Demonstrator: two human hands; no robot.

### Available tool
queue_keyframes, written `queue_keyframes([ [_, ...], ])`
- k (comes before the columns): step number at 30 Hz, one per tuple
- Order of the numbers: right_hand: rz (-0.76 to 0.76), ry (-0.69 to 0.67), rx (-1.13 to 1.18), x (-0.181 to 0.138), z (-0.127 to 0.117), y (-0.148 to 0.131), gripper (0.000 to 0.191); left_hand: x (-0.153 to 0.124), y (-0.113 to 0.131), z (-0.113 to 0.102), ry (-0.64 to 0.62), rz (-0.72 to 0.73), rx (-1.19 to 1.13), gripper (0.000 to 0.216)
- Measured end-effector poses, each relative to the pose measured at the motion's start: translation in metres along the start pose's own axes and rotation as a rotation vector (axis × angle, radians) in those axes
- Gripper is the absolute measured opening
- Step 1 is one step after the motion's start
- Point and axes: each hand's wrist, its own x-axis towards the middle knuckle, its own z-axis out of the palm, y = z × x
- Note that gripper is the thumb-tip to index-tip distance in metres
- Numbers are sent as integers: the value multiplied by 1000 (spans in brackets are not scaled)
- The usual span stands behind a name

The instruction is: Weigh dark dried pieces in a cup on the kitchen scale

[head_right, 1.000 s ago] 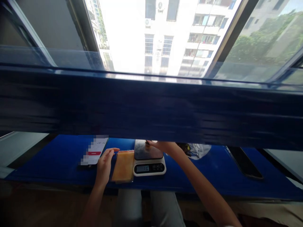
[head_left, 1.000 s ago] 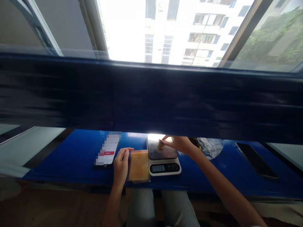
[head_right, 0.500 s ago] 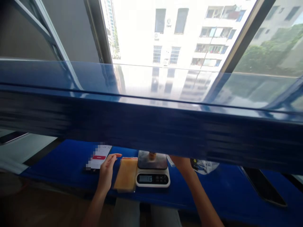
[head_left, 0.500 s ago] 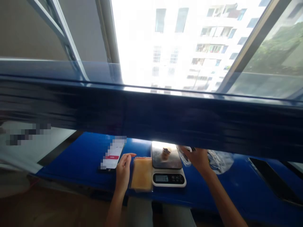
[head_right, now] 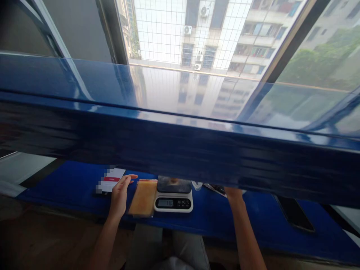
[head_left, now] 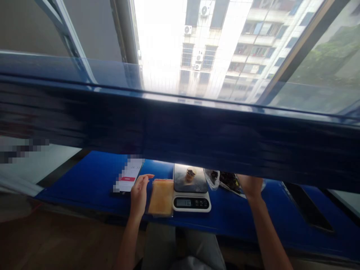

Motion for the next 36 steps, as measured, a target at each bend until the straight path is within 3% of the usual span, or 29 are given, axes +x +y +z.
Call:
queue_keyframes([
  [3, 48, 104, -23, 1, 7, 5, 30, 6, -1, -3, -5, -10, -7, 31],
  [11, 75, 12, 18, 4, 26, 8, 38, 13, -2, -11, -10, -17, -2, 32],
  [19, 104, -6, -59, 6, 22, 8, 40, 15, -1, -12, -6, -16, 4, 33],
  [28, 309, -146, -153, 15, 8, -36, 50, 18, 2, -9, 15, -7, -8, 33],
  [31, 259, -142, -63, 15, 11, -65, 43, 15, 3, -9, 21, -4, -5, 32],
  [36, -113, -193, 101, 12, 31, -107, 22, 6, 1, -12, 33, 18, 48, 32],
])
